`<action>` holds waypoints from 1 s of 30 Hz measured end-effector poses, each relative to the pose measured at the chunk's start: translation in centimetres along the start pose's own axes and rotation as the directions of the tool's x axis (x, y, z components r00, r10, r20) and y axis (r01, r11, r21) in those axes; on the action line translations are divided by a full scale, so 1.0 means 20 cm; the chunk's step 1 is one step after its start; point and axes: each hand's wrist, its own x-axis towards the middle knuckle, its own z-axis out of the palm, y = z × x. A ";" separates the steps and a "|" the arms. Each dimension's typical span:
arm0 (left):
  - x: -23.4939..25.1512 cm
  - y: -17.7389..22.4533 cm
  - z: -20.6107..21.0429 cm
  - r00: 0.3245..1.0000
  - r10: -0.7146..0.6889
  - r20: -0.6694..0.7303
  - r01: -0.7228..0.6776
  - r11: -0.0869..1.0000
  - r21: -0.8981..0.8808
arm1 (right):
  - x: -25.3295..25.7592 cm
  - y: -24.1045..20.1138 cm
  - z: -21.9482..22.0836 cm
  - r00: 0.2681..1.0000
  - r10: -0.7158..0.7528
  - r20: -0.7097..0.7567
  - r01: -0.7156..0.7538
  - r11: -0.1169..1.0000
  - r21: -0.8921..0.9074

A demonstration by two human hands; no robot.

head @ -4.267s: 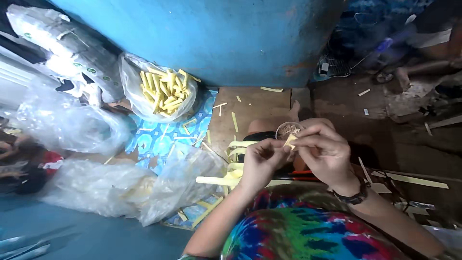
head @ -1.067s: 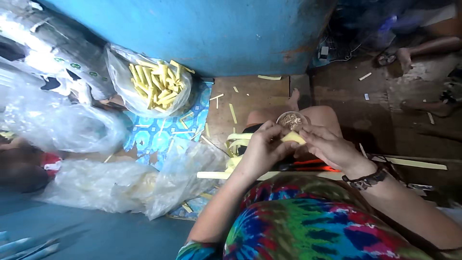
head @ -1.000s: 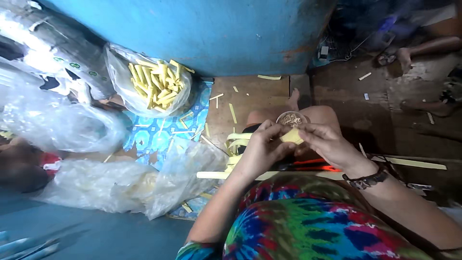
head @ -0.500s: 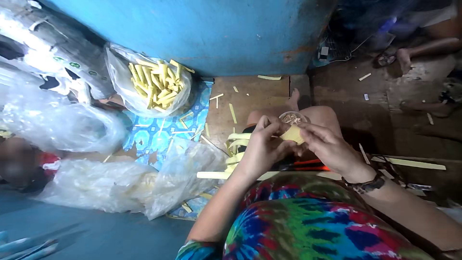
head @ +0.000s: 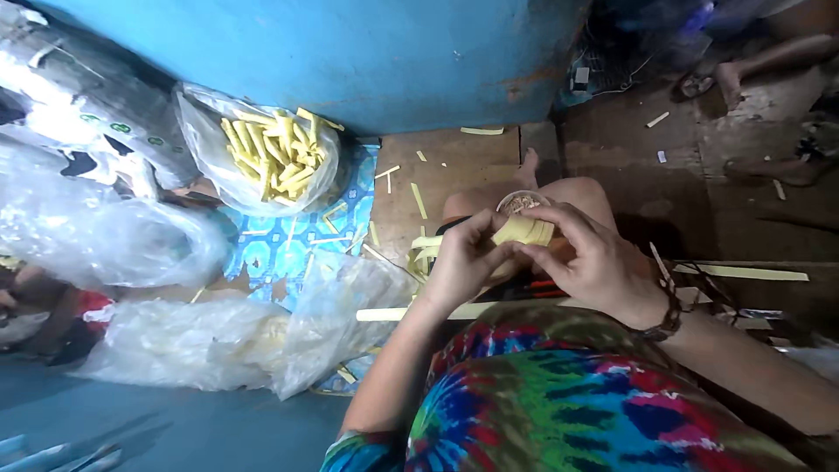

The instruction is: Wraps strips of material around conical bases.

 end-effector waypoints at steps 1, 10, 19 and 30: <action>0.00 0.00 -0.01 1.000 0.002 0.028 -0.002 1.000 -0.014 | 0.00 0.00 0.00 0.999 0.052 -0.008 -0.052 0.997 0.048; 0.01 -0.02 0.00 0.998 0.002 0.061 -0.004 0.999 0.033 | -0.06 0.00 -0.05 0.995 0.098 -0.005 -0.097 0.990 0.098; -0.01 -0.02 0.07 0.989 0.126 0.082 -0.127 0.992 0.009 | -0.07 -0.05 -0.08 0.836 0.462 0.297 -0.543 0.616 0.571; 0.00 -0.02 0.04 0.996 0.043 0.074 -0.040 0.998 -0.040 | -0.13 0.03 -0.02 0.999 0.013 -0.042 -0.013 1.000 -0.002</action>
